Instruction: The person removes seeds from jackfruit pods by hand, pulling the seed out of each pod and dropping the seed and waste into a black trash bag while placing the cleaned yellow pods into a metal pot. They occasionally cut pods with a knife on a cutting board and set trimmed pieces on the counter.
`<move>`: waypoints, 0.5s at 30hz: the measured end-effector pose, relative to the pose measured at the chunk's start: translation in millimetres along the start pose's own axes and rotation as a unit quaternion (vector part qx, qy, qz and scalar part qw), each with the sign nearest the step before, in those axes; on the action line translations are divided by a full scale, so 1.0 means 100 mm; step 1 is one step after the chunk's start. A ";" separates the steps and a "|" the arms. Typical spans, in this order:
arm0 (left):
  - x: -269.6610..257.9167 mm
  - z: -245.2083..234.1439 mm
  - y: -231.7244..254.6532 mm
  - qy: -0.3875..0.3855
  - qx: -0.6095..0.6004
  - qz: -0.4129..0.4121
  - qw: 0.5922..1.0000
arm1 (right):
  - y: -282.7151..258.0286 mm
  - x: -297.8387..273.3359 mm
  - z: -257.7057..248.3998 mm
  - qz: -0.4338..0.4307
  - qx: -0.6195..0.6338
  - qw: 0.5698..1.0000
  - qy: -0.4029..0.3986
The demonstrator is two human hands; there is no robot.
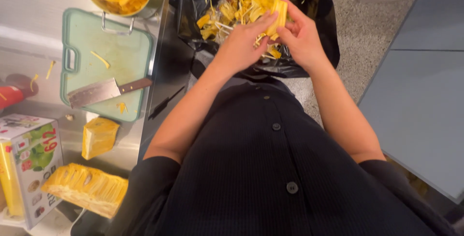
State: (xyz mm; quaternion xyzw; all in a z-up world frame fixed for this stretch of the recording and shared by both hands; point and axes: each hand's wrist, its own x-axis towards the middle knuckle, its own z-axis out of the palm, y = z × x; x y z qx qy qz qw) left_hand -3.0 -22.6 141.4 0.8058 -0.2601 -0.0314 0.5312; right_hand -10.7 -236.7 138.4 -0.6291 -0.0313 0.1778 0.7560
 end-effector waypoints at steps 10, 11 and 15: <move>-0.02 -0.04 0.00 0.021 0.063 0.030 0.997 | -0.15 0.05 0.03 -0.009 -0.002 0.999 -0.047; -0.03 -0.03 -0.01 0.027 0.056 0.029 0.998 | -0.16 0.03 0.04 -0.012 -0.006 0.999 -0.052; -0.01 -0.09 -0.06 0.034 0.038 0.044 0.998 | -0.24 0.05 0.07 0.002 -0.017 0.999 -0.050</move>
